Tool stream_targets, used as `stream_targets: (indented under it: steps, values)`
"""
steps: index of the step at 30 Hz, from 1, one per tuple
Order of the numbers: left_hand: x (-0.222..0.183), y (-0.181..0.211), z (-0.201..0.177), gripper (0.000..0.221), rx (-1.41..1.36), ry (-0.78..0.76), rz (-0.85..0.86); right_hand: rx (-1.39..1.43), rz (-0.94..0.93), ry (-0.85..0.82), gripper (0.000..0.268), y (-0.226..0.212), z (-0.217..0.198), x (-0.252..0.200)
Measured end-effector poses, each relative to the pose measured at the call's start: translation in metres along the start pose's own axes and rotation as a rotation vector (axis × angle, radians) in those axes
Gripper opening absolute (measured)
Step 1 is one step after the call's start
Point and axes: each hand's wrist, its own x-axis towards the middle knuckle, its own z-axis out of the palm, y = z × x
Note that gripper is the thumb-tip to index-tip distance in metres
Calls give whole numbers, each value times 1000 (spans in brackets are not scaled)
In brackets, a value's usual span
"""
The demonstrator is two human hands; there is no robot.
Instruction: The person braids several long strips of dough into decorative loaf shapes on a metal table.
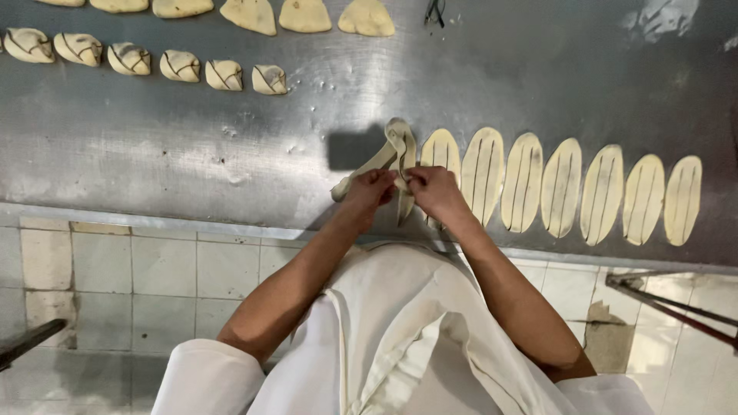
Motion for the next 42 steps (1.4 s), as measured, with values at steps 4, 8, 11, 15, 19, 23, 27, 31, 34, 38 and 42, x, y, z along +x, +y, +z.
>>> stream_targets:
  steps: [4, 8, 11, 15, 19, 23, 27, 31, 34, 38, 42]
  values:
    - [4, -5, -25, 26, 28, 15, 15, -481, -3, 122, 29, 19, 22, -1]
    - [-1, -19, -38, 33, 183, 84, 28, -116, -25, 148, 22, 50, 40, -2]
    - [8, -36, -26, 35, 141, 45, 82, 381, 165, 102, 12, 67, 23, 4]
    - [33, -57, 23, 28, 99, -46, -26, 742, 214, 212, 13, 64, -41, 25]
    - [28, -54, 49, 29, -105, -314, 98, 1107, 238, 33, 11, 45, -69, 30]
    - [-18, -25, -2, 25, 1304, 215, 737, 1214, 275, -55, 10, 30, -37, 19]
    - [-48, 1, -65, 37, 1466, 476, 637, 1204, 294, -146, 18, 19, 21, 1]
    - [-43, 21, -73, 20, 1224, 327, 344, 523, 210, -162, 26, 10, 38, -13]
    - [-38, 40, -75, 13, 1031, 366, 609, -291, -147, 323, 25, 15, 21, -12]
    - [-23, 70, -90, 16, 697, 400, 370, -518, -531, 578, 27, 38, -15, 6]
    - [-22, 63, -92, 33, 1073, 526, 794, -574, -724, 506, 23, 59, -23, 18]
